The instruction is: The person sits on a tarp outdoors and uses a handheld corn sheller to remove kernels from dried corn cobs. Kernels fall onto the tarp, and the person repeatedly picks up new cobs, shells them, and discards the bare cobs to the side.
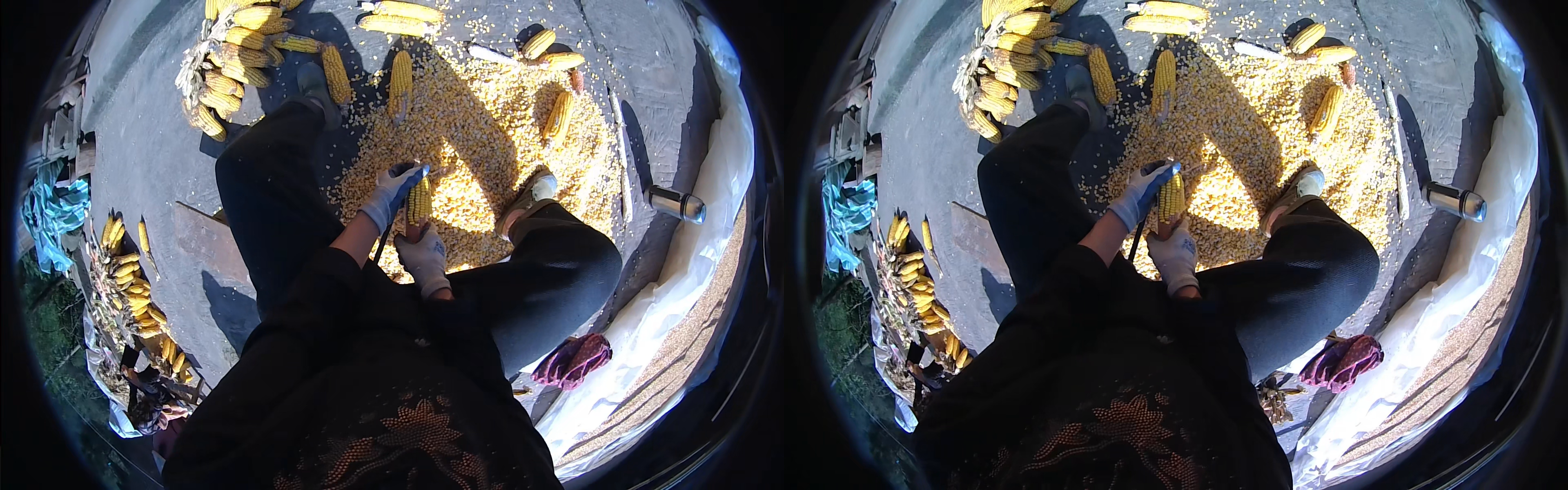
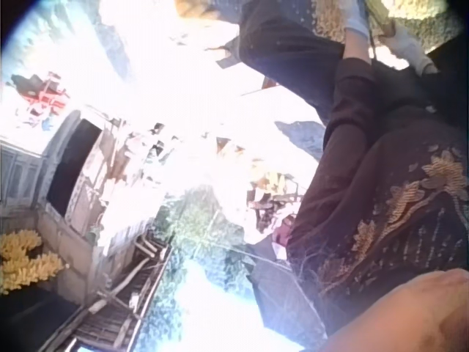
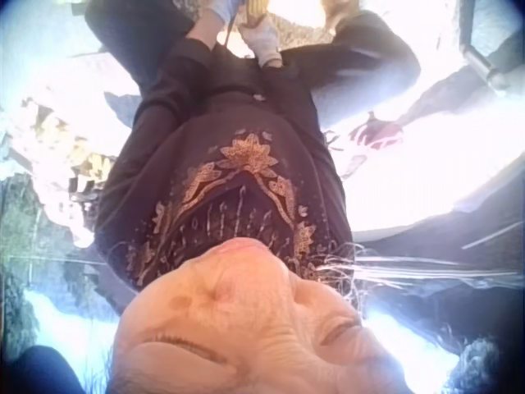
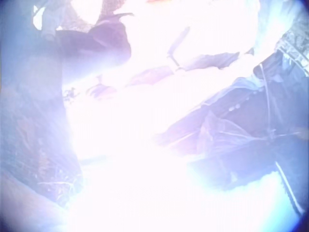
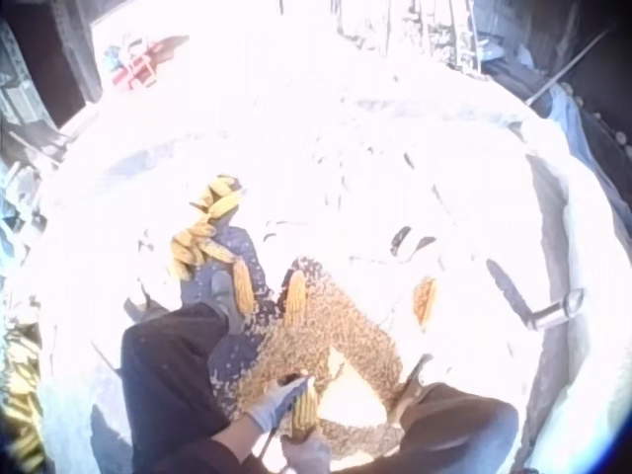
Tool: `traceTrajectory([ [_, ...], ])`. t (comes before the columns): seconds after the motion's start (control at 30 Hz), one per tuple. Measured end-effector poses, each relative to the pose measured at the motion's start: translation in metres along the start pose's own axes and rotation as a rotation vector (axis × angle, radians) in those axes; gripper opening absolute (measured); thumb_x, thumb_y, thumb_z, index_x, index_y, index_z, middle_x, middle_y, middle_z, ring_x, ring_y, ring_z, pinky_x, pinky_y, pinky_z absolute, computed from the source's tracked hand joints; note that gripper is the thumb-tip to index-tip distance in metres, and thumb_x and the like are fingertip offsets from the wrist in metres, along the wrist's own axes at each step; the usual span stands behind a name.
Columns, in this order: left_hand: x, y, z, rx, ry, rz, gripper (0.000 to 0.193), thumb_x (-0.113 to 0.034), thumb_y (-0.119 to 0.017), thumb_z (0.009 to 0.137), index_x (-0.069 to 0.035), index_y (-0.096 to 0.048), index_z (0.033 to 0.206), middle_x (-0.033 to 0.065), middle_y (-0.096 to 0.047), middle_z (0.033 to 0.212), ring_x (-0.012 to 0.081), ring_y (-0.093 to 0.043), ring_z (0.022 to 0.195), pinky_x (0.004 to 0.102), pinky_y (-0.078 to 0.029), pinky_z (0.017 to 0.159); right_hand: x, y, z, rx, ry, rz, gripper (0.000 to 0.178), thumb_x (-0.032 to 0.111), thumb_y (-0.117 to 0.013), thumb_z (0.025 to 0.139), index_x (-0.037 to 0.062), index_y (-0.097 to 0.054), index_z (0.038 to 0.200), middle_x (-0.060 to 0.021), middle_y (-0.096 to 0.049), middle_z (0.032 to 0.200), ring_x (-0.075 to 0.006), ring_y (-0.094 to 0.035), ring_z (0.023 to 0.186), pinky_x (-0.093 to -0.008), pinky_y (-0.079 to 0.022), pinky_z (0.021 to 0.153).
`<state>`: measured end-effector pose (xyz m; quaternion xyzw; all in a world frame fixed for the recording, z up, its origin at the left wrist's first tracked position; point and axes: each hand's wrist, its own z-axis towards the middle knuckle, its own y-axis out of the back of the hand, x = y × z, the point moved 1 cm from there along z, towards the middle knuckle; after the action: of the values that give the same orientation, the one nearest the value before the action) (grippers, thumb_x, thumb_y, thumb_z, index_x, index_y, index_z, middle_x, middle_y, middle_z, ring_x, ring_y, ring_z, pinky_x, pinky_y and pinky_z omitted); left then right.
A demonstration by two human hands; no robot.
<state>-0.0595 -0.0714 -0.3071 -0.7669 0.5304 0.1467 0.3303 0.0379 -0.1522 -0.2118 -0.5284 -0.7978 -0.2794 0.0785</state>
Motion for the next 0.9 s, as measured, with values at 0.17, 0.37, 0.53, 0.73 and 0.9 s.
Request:
traceTrajectory([
  [0.17,-0.006,-0.012,-0.008,0.000,0.138,-0.047,0.049,-0.030,-0.081,0.070,-0.009,-0.056,0.106,0.0042,-0.057,0.088,0.0101,-0.053,0.085,0.0315,-0.047,0.069,-0.020,-0.018,0.033,-0.098,0.080,-0.116,0.041,0.030,-0.059,0.079,-0.0026,-0.049,0.102,-0.0264,-0.064,0.090,-0.0415,-0.062,0.082,-0.0458,-0.050,0.076],
  [0.37,0.003,-0.014,-0.001,-0.244,-0.162,0.145,0.041,-0.016,-0.079,0.072,-0.004,-0.055,0.103,0.0057,-0.061,0.091,0.0113,-0.059,0.075,0.0260,-0.049,0.067,-0.009,-0.037,0.038,-0.200,0.168,-0.223,0.033,0.025,-0.057,0.081,-0.0032,-0.053,0.097,-0.0243,-0.064,0.080,-0.0386,-0.064,0.074,-0.0457,-0.050,0.066],
  [0.53,-0.022,-0.026,-0.019,-0.194,-0.098,0.204,0.025,-0.014,-0.073,0.078,0.003,-0.064,0.094,0.0055,-0.065,0.087,0.0117,-0.061,0.077,0.0247,-0.050,0.068,-0.025,-0.014,0.018,0.192,-0.109,0.490,0.024,0.013,-0.066,0.071,-0.0025,-0.054,0.085,-0.0096,-0.059,0.066,-0.0191,-0.060,0.051,-0.0310,-0.048,0.045],
  [0.73,-0.003,-0.007,-0.004,-0.166,0.079,0.178,0.060,-0.028,-0.077,0.075,-0.003,-0.050,0.122,0.0069,-0.059,0.105,0.0138,-0.058,0.093,0.0287,-0.049,0.076,-0.030,-0.031,0.046,0.043,-0.027,-0.030,0.038,0.024,-0.064,0.074,-0.0015,-0.053,0.099,-0.0226,-0.064,0.090,-0.0363,-0.063,0.082,-0.0440,-0.050,0.071],
  [0.9,0.003,-0.008,-0.003,-0.302,0.081,0.184,0.086,-0.024,-0.080,0.070,-0.009,-0.027,0.137,0.0146,-0.052,0.116,0.0189,-0.056,0.100,0.0270,-0.049,0.077,-0.010,-0.031,0.043,0.021,0.066,-0.252,0.043,0.028,-0.061,0.076,-0.0005,-0.049,0.106,-0.0257,-0.062,0.102,-0.0415,-0.058,0.099,-0.0462,-0.046,0.084],
])
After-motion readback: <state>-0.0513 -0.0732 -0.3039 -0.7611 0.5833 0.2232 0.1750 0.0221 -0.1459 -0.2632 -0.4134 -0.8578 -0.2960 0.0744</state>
